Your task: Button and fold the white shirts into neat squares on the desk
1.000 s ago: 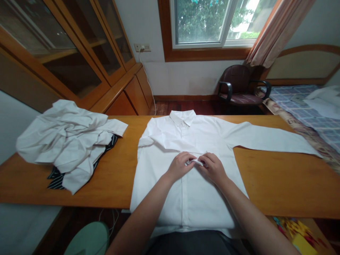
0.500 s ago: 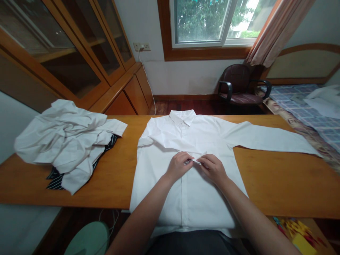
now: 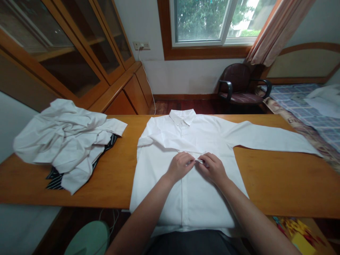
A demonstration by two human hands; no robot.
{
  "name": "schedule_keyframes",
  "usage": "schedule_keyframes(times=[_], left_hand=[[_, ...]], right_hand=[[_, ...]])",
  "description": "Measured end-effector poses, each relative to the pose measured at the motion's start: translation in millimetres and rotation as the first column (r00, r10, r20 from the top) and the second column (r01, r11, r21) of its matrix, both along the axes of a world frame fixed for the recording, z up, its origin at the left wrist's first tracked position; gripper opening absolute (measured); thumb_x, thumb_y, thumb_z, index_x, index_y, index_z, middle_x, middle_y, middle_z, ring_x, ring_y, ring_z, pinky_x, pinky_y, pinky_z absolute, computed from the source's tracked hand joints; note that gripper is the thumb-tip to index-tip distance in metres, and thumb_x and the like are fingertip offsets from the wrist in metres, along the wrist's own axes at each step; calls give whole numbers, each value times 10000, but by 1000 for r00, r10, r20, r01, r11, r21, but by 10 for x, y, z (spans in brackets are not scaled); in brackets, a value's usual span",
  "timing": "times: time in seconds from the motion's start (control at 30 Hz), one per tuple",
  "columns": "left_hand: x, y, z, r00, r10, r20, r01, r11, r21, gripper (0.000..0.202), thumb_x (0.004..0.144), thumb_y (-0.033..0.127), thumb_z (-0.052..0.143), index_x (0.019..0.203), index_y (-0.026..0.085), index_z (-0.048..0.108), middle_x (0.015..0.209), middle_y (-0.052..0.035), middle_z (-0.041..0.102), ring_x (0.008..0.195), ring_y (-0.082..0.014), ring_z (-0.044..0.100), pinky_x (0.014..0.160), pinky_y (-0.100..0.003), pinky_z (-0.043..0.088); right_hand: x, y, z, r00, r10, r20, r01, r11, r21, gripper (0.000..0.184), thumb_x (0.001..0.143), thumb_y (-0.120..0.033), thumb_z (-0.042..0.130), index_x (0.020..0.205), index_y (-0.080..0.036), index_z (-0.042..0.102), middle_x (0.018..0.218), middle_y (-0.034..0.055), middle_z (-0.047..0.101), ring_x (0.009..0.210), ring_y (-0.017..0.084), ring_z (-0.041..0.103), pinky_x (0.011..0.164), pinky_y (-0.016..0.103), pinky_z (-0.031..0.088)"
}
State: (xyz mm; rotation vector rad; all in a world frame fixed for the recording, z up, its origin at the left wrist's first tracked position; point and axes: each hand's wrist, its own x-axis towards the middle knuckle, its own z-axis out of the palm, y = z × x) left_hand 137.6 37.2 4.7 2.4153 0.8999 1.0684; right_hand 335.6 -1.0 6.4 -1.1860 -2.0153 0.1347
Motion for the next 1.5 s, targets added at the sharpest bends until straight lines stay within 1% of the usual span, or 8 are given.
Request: schedule_keyframes(times=[0.2, 0.37, 0.43, 0.6, 0.8, 1.0, 1.33, 1.5], left_hand=[[-8, -5, 17, 999, -19, -41, 20, 999, 42, 147, 987, 253, 558, 886, 193, 646, 791, -27, 683, 780, -170, 614, 761, -316, 480], [-9, 0, 24, 999, -19, -39, 20, 999, 40, 151, 989, 262, 560, 894, 196, 656, 808, -30, 692, 789, -170, 622, 775, -317, 488], [-8, -1, 33, 999, -26, -29, 27, 999, 28, 148, 988, 261, 562, 894, 197, 657, 808, -31, 693, 789, -170, 624, 773, -316, 490], [-19, -24, 91, 997, -32, 64, 36, 997, -65, 129, 973, 282, 592, 908, 193, 660, 811, -29, 697, 783, -164, 631, 776, -305, 502], [-33, -36, 95, 990, 45, 133, -14, 975, -221, 144, 989, 261, 555, 1013, 204, 685, 893, -32, 725, 802, -154, 667, 747, -276, 525], [-32, -9, 35, 994, -52, 97, 65, 988, -139, 191, 998, 248, 550, 1112, 211, 699, 982, -43, 742, 910, -158, 695, 817, -274, 554], [-47, -15, 2, 998, -31, 45, 34, 998, -58, 178, 1004, 262, 540, 1037, 204, 705, 925, -35, 726, 866, -143, 697, 789, -263, 561], [-42, -21, 16, 999, -12, 36, 14, 999, -49, 171, 1003, 268, 540, 1032, 205, 697, 917, -38, 727, 872, -150, 693, 799, -275, 559]], right_hand=[[8, 17, -24, 999, 14, -38, -15, 1000, -20, 47, 924, -202, 595, 942, -209, 638, 808, 40, 617, 727, 181, 561, 664, 300, 456], [9, 29, -36, 998, 17, -62, -17, 1000, 1, 159, 924, -203, 603, 1080, -203, 636, 810, 37, 624, 745, 187, 577, 681, 304, 474], [6, 28, -25, 999, 21, -50, -21, 1000, 0, 134, 927, -205, 602, 1055, -209, 643, 813, 38, 624, 747, 186, 578, 678, 302, 473], [8, 21, -16, 999, 14, -43, -14, 1000, -2, 56, 925, -207, 606, 973, -206, 635, 817, 45, 623, 748, 190, 571, 675, 310, 470], [14, 13, -23, 1000, -8, 3, 7, 995, 102, 83, 906, -166, 597, 973, -209, 621, 806, 51, 617, 744, 203, 557, 684, 330, 472], [22, -7, 7, 999, 25, 39, -31, 987, 155, 120, 927, -157, 600, 1026, -215, 633, 842, 64, 645, 771, 210, 557, 707, 343, 469], [38, -10, 16, 996, 49, 76, -60, 985, 163, 107, 931, -193, 612, 1017, -220, 670, 831, 62, 667, 761, 210, 563, 719, 358, 444], [36, -11, 30, 997, 28, 69, -36, 992, 118, 116, 934, -216, 608, 1018, -239, 684, 837, 59, 665, 776, 216, 565, 738, 375, 441]])
